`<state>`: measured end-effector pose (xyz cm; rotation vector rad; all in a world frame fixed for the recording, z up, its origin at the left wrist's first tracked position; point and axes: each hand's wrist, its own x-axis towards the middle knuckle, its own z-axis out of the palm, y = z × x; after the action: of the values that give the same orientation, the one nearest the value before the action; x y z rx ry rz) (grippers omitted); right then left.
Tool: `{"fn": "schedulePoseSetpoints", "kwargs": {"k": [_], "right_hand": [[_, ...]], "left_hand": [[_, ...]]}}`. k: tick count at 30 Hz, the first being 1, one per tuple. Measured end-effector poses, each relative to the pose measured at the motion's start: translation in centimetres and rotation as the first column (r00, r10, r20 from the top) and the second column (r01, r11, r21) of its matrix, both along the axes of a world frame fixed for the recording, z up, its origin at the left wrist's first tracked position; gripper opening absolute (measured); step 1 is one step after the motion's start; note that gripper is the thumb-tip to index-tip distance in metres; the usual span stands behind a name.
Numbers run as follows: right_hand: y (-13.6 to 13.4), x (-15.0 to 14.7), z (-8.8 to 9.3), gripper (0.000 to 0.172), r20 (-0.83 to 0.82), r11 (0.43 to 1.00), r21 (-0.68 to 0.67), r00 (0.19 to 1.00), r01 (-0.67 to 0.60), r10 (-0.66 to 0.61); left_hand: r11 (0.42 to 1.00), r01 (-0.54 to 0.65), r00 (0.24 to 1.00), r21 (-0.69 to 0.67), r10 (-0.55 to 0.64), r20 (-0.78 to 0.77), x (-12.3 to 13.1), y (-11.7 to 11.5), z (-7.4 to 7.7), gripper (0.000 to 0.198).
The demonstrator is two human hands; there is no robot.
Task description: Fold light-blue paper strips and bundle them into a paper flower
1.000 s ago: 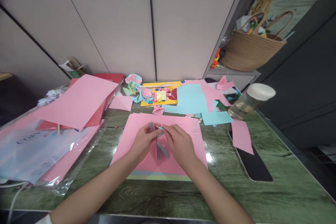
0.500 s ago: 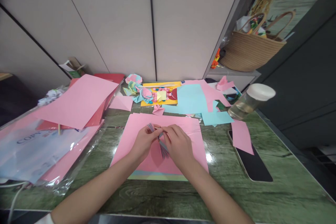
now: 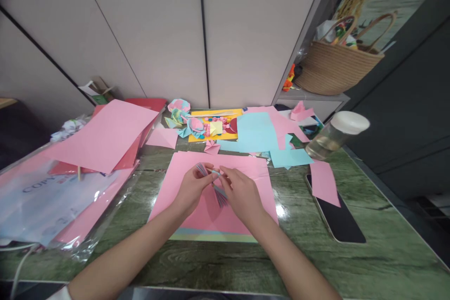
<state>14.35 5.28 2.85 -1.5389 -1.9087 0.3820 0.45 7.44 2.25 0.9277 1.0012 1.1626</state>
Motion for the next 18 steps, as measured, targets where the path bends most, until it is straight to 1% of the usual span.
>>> {"fn": "schedulePoseSetpoints", "kwargs": {"k": [3, 6, 10, 13, 16, 18], "right_hand": [[0.0, -0.1, -0.1, 0.029, -0.094, 0.998, -0.057, 0.996, 0.002, -0.007], [0.1, 0.0, 0.0, 0.029, -0.193, 0.993, -0.112, 0.981, -0.024, 0.002], [0.2, 0.1, 0.3, 0.026, -0.233, 0.990, -0.138, 0.972, -0.020, -0.013], [0.1, 0.3, 0.5, 0.025, -0.225, 0.992, -0.125, 0.974, 0.003, -0.031], [0.1, 0.3, 0.8, 0.022, -0.200, 0.998, -0.060, 0.979, 0.011, -0.023], [0.0, 0.3, 0.9, 0.021, -0.177, 1.000, -0.025, 0.984, 0.012, -0.016]], "left_hand": [[0.999, 0.016, 1.000, 0.027, -0.016, 0.004, -0.1, 0.1, -0.1, 0.027], [0.999, 0.027, 0.999, 0.038, -0.026, -0.028, -0.2, 0.2, -0.2, 0.026], [0.998, 0.060, 0.996, 0.035, -0.058, -0.067, -0.3, 0.2, -0.1, 0.027], [0.993, 0.109, 0.991, 0.039, -0.105, -0.077, -0.4, 0.2, 0.0, 0.026], [0.988, 0.144, 0.987, 0.061, -0.139, -0.085, -0.3, 0.1, 0.1, 0.019], [0.988, 0.145, 0.987, 0.048, -0.141, -0.077, -0.2, 0.0, 0.2, 0.018]]}}
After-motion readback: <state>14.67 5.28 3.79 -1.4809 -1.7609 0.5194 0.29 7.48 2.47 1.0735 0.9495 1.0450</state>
